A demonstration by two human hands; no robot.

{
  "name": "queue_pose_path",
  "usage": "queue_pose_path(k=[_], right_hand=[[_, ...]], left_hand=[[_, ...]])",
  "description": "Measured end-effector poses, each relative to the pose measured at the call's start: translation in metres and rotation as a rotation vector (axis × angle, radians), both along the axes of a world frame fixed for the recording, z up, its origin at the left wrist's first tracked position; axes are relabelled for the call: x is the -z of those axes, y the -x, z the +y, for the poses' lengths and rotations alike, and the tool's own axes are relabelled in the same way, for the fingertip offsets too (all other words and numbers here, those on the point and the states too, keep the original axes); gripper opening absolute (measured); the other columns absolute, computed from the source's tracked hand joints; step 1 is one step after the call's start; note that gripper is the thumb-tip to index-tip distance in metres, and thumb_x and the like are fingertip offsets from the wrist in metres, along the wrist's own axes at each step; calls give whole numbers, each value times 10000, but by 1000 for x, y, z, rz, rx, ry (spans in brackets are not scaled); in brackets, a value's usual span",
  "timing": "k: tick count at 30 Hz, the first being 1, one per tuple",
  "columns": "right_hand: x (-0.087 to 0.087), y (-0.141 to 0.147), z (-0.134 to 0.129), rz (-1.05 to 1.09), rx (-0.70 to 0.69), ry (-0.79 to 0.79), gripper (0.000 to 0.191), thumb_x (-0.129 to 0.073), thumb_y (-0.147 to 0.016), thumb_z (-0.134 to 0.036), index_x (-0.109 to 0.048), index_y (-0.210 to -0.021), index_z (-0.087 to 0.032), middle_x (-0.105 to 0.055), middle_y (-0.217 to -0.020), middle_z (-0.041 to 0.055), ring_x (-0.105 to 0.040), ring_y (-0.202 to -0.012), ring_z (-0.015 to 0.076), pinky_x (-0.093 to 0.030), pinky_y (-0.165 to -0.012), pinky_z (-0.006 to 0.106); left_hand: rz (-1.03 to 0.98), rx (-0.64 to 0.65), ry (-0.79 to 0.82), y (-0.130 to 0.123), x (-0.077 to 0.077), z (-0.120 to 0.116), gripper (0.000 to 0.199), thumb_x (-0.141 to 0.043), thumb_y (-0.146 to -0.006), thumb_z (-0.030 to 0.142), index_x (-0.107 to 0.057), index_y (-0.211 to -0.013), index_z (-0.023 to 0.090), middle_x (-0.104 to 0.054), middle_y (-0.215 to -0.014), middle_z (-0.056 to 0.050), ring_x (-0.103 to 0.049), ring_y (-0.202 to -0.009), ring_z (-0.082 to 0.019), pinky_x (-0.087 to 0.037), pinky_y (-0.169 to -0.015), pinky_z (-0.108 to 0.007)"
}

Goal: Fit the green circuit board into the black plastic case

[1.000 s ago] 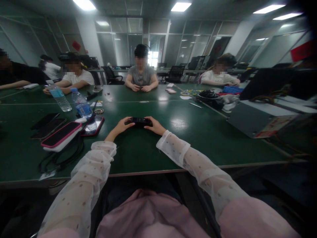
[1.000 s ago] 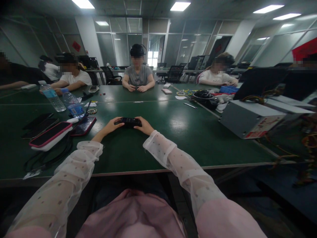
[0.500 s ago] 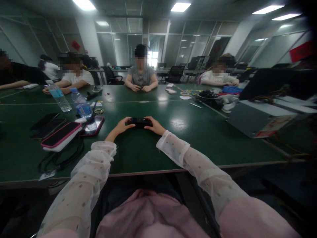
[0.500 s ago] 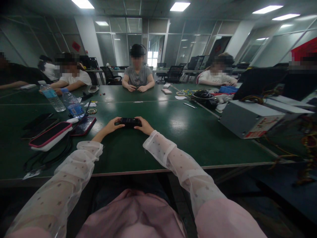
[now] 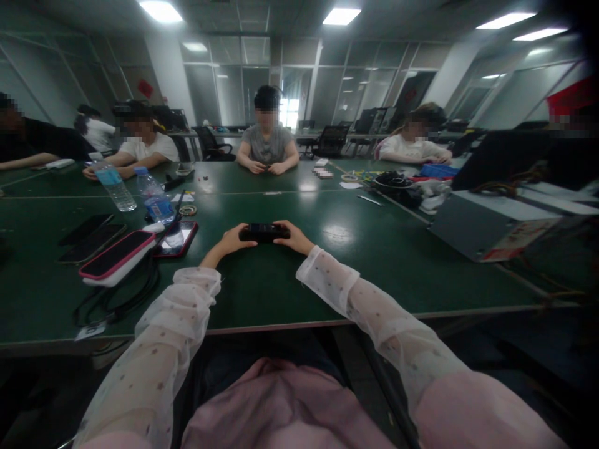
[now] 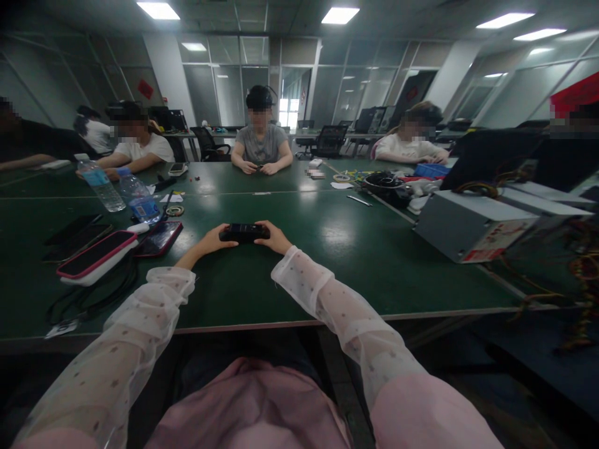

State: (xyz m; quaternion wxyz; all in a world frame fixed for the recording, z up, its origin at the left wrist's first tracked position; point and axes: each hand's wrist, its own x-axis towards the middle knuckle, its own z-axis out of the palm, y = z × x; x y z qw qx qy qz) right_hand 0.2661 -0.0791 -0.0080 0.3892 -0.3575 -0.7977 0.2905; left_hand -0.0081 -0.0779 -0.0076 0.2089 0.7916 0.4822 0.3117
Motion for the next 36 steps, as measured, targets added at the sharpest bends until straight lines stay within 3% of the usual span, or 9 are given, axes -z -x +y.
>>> queue_pose_path(k=[6, 12, 24, 32, 36], right_hand=[[2, 0, 2, 45, -7, 28, 666, -778, -686, -312, -487, -1281, -236, -602, -1151, 76, -594, -1088, 244, -460, -985, 470], [0, 1, 1, 114, 1, 70, 563, -791, -667, -330, -568, -1169, -206, -635, -1102, 87, -619, -1054, 254, -477, -964, 474], [10, -1, 10, 208, -17, 110, 555, -786, -665, -340, -544, -1149, -219, -661, -1072, 65, -649, -1004, 232, -484, -956, 469], [-7, 2, 1, 371, -7, 174, 577, -806, -623, -386, -558, -1117, -221, -666, -1040, 51, -641, -987, 228, -479, -949, 451], [-15, -3, 4, 492, 98, 193, 605, -794, -629, -442, -543, -1132, -218, -666, -1002, 50, -634, -968, 225, -478, -938, 426]], left_hand=[[11, -8, 36, 1, 0, 2, 741, -773, -609, 534, -531, -1240, 229, -618, -1250, -85, -565, -1185, -303, -395, -1032, -448], [-6, 5, 35, 2, 2, 4, 753, -783, -596, 521, -542, -1244, 225, -609, -1268, -88, -551, -1204, -309, -383, -1046, -450], [-122, 50, 51, 2, 3, 5, 740, -800, -602, 468, -554, -1244, 195, -616, -1251, -107, -571, -1175, -298, -410, -1039, -451], [-230, 70, 99, 1, 1, 3, 691, -812, -592, 429, -589, -1197, 182, -642, -1219, -113, -606, -1128, -292, -431, -1017, -458], [-237, 68, 102, 0, 0, 3, 672, -815, -596, 412, -596, -1189, 183, -648, -1216, -112, -615, -1120, -285, -429, -1018, -463]])
